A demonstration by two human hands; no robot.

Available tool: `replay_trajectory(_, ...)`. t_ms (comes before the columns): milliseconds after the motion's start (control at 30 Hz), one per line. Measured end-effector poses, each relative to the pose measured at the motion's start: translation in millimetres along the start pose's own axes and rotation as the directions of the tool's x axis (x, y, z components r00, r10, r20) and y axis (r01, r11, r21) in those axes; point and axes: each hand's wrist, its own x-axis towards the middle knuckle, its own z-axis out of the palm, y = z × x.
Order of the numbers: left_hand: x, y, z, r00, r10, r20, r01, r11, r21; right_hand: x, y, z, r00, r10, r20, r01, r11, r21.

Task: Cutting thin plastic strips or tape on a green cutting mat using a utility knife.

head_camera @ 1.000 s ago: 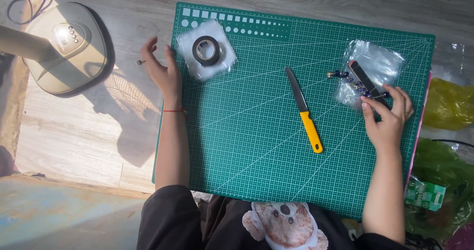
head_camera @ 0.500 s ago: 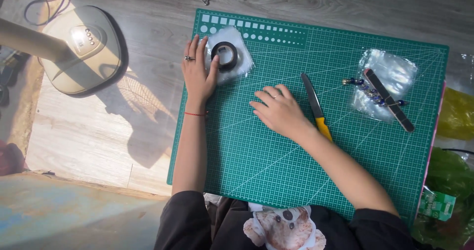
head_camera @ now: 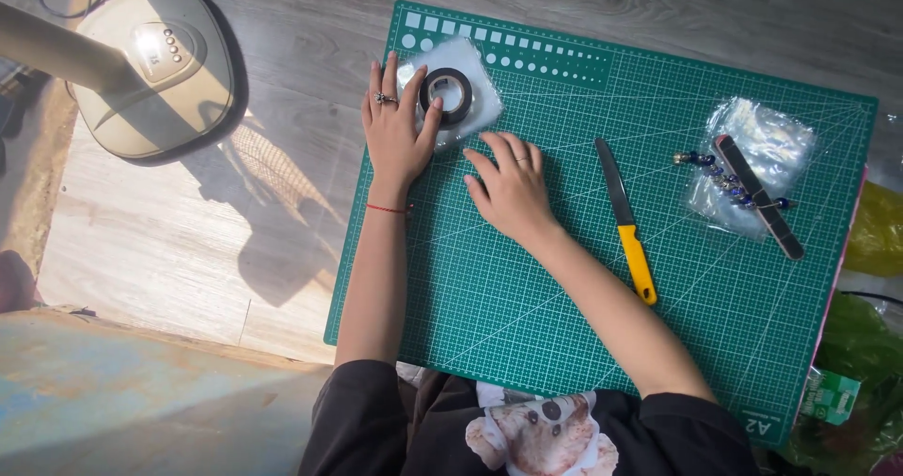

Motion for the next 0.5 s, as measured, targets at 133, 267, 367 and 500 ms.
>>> replay_trajectory(133,-0.1,0.9,-0.8,1.000,0.001,0.002,-0.001,1.000,-0.002,-3.8,4.2,-8.5,0.973,0.049,-0.225,-0.034,0.997,0.071)
replay_trajectory(267,-1.3,-1.1,1.4,0.998,0.051,-0.028,-0.050,0.998,0.046,-8.7,2.8,3.2,0.991,-0.056,-0.120,0.051,0.998,-0.041)
replay_trajectory(367,-1.4,0.5,-1.0,0.998,0.058,-0.035,-0.057,0.998,0.035,-2.6,1.6,6.3,0.996,0.002,-0.085,-0.005,0.999,-0.034)
replay_trajectory(500,-1.0,-1.0,0.6,0.996,0.069,-0.053,-0.067,0.997,0.038,8.8,12.6,12.1,0.991,0.038,-0.126,-0.037,0.999,0.016)
